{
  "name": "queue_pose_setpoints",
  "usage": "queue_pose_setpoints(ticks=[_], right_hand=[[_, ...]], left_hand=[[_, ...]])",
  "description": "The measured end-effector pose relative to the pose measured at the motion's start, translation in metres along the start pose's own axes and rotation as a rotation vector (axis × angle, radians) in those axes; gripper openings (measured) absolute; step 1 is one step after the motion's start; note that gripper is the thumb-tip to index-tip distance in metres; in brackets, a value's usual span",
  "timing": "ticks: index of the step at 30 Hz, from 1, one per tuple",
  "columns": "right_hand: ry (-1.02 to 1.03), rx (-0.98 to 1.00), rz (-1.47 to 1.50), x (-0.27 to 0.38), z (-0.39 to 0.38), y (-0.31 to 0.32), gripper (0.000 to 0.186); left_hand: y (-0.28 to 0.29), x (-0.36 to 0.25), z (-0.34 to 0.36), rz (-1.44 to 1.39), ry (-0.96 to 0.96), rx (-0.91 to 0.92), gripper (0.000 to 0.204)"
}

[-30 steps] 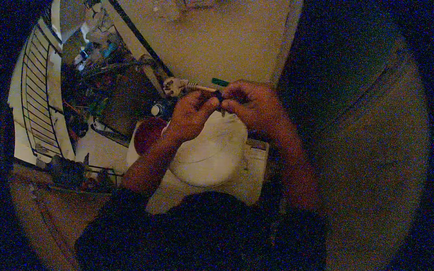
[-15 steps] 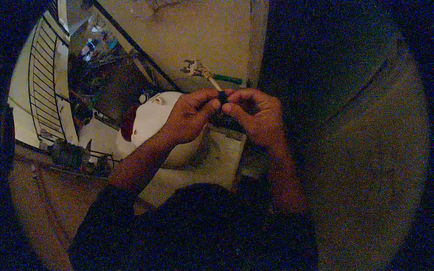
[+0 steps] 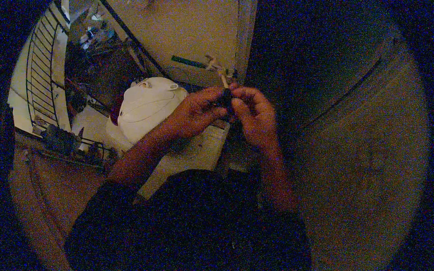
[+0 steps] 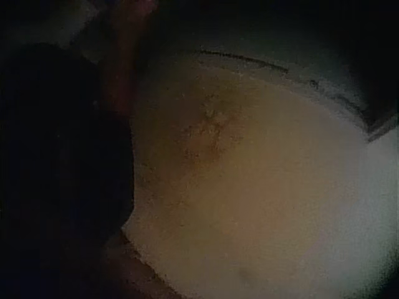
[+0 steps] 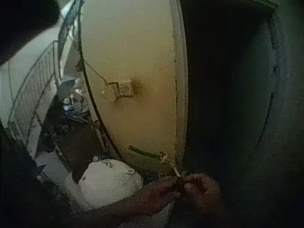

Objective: Repairing or wrapping a power cord with electrical tape and wire strippers.

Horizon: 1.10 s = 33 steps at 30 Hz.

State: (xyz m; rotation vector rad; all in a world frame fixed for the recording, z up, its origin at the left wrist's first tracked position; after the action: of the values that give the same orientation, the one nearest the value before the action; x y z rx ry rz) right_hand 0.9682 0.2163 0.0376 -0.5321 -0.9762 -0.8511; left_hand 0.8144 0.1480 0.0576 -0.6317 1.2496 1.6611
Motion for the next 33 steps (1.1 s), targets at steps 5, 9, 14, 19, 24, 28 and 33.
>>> queue_pose_setpoints(ticks=[5, 9, 14, 19, 24, 28, 33], right_hand=[[0.001, -0.019, 0.025, 0.001, -0.006, 0.005, 0.016], [0.082, 0.003, -0.169, 0.012, -0.007, 0.009, 0.011], [0.216, 0.049, -0.385, 0.012, -0.004, 0.008, 0.008], [0.068, -0.02, -0.266, 0.013, -0.004, -0.002, 0.01], [0.23, 0.066, -0.341, 0.015, -0.003, -0.008, 0.015], [0.031, 0.001, -0.236, 0.007, -0.008, -0.012, 0.016], [0.085, 0.054, -0.26, 0.009, -0.004, -0.019, 0.016]], left_hand=[[-0.004, 0.004, -0.002, -0.032, 0.018, 0.081, 0.042], [-0.006, 0.001, -0.001, -0.172, 0.11, 0.153, 0.043], [-0.008, 0.008, -0.003, -0.271, 0.095, 0.212, 0.045], [-0.008, 0.001, -0.009, -0.577, 0.208, 0.135, 0.042], [-0.012, 0.016, -0.007, -0.86, 0.303, -0.047, 0.04], [-0.008, 0.01, -0.012, -1.038, 0.302, -0.088, 0.038], [-0.004, 0.014, -0.016, -1.079, 0.27, -0.107, 0.038]])
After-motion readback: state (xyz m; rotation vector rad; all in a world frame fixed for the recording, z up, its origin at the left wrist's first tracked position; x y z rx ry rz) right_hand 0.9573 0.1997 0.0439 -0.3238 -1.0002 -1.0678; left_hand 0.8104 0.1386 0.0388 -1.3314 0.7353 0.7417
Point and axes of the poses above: each hand's wrist, its own z-axis towards the middle knuckle, its own y-axis out of the back of the hand, x = y × z, the point moved 1 cm from there along z, towards the middle knuckle, and after that the axes turned 6 degrees about y, right-handed, at the moved point
